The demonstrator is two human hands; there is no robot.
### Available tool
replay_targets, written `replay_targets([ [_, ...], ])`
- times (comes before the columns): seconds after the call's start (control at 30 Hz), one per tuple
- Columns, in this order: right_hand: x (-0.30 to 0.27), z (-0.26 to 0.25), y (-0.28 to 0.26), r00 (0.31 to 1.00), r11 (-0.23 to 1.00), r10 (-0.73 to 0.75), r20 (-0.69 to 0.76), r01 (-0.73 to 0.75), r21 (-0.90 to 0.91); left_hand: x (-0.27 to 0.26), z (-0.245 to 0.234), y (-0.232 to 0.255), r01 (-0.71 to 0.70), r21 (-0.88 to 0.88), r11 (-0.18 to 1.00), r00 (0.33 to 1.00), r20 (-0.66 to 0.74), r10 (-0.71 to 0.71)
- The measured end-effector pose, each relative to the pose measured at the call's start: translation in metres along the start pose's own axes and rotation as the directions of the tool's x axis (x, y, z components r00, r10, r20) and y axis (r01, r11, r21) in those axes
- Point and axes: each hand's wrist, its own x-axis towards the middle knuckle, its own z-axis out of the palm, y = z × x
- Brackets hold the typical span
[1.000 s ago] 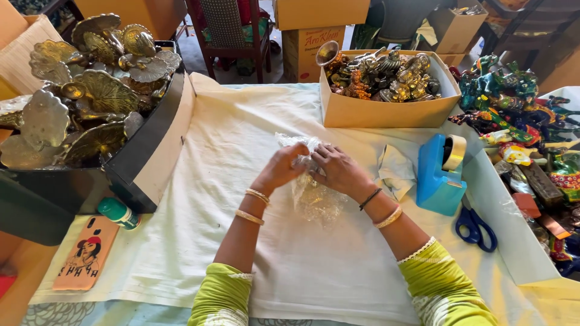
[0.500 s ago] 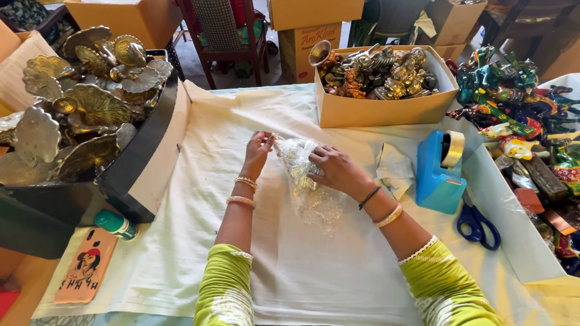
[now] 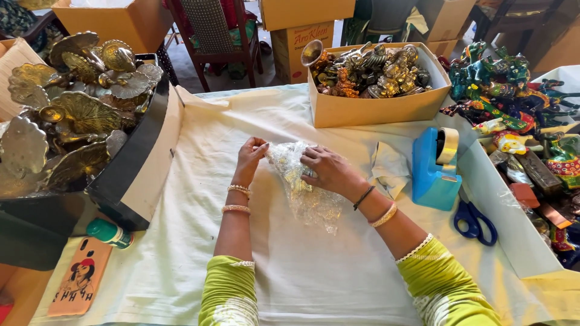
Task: The person wraps a small decorative figurine in bubble wrap on a table. They use a tape dispenser to apply tape to secure the bubble wrap around the item. The wrapped item is then placed into a cardboard box containing similar figurines.
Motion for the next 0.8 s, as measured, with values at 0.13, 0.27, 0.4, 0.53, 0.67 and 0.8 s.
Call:
replay_targets([
  [0.13, -0.001, -0.001, 0.004, 1.000, 0.999, -0.014, -0.012, 0.014, 0.037, -0.023, 0.006, 0.051, 0.096, 0.063, 0.993, 0.995, -0.016, -0.095],
  [0.27, -0.003, 0.001, 0.007, 1.000, 0.996, -0.004, -0.028, 0.006, 0.088, -0.033, 0.008, 0.065, 0.088, 0.026, 0.996, 0.992, 0.093, -0.090],
  [0.4, -0.004, 0.003, 0.010, 0.999, 0.993, 0.004, -0.035, 0.000, 0.117, -0.033, 0.017, 0.064, 0.111, -0.005, 0.994, 0.991, 0.069, -0.111],
  [0.53, -0.005, 0.011, 0.017, 1.000, 0.992, 0.005, -0.027, -0.001, 0.129, -0.024, 0.015, 0.046, 0.152, -0.056, 0.987, 0.987, 0.052, -0.149],
  [0.67, -0.002, 0.012, 0.013, 0.999, 0.996, 0.020, -0.029, -0.017, 0.093, -0.009, 0.009, 0.016, 0.185, -0.013, 0.983, 0.982, 0.050, -0.184],
  [0.8, -0.001, 0.011, 0.008, 0.998, 0.999, 0.043, -0.049, -0.041, 0.035, 0.000, 0.010, 0.002, 0.238, -0.009, 0.971, 0.968, 0.077, -0.237],
])
